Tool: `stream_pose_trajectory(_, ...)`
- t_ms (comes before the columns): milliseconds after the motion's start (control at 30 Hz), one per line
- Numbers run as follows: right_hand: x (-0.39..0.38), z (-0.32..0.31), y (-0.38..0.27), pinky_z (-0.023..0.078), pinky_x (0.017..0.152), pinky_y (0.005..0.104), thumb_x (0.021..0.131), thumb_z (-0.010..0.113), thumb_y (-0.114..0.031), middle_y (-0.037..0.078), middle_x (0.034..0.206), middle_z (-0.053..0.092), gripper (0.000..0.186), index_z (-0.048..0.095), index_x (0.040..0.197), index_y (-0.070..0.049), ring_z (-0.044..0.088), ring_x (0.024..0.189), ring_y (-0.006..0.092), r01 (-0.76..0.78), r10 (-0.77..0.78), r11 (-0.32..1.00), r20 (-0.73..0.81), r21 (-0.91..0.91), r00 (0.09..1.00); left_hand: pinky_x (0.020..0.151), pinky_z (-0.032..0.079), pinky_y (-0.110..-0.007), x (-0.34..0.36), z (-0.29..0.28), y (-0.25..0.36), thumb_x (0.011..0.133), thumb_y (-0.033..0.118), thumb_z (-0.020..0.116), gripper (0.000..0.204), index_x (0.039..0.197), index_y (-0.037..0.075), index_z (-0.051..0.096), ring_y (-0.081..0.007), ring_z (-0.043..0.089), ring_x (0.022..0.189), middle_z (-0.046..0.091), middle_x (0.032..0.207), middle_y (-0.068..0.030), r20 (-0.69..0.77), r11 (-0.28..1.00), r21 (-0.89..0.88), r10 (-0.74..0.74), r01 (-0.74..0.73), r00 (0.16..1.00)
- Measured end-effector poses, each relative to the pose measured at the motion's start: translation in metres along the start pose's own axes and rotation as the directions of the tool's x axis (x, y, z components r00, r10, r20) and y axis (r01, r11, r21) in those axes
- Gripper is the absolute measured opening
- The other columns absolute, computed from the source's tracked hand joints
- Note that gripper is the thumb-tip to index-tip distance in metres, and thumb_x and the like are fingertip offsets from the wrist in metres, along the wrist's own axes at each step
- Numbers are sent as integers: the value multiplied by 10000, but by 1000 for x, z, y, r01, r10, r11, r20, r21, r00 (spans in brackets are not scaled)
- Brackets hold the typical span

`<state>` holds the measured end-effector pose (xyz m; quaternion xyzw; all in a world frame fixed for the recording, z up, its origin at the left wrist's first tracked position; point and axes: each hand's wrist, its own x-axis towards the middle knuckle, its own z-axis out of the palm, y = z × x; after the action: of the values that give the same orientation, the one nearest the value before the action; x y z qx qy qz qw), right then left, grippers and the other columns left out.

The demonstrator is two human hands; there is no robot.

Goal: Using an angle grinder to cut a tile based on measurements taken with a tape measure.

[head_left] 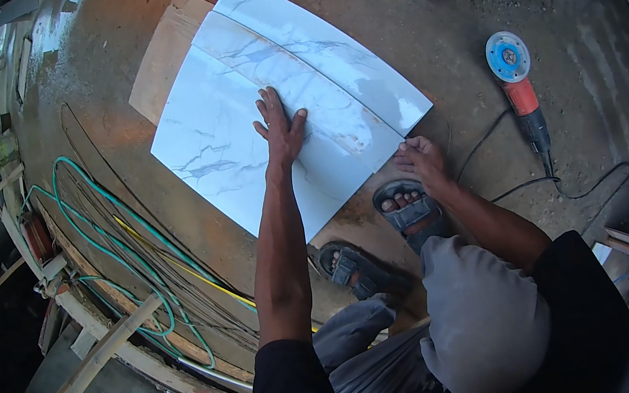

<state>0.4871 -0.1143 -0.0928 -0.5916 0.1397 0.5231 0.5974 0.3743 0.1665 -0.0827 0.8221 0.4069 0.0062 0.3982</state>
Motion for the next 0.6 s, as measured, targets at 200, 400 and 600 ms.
stream_pose_trajectory(200,0,1,-1,536,758,332,905,654,-224,96,934,632,263,530,1035,-32,656,834,197,4,-4,1000,-16,6,1000,1096,-120,-603,1,-1,3,903,376,589,885,1535,68,53,-371,-47,1474,27,1597,-202,7,1000,0,-4,4,1000)
stream_pose_trajectory(400,0,2,-4,540,756,330,910,644,-227,97,947,629,274,532,1053,-22,657,841,197,-11,11,1000,-15,-6,1000,1097,-116,-604,3,-1,1,912,382,572,877,1531,57,43,-374,-55,1472,12,1597,-204,26,1000,25,1,-1,1000)
stream_pose_trajectory(600,-2,1,-7,546,772,340,927,618,-210,107,977,630,282,529,1085,7,659,860,205,-3,2,999,-5,-35,1000,1096,-109,-608,3,1,-4,922,432,549,882,1530,55,33,-378,-64,1471,-4,1598,-202,37,999,42,8,-10,999)
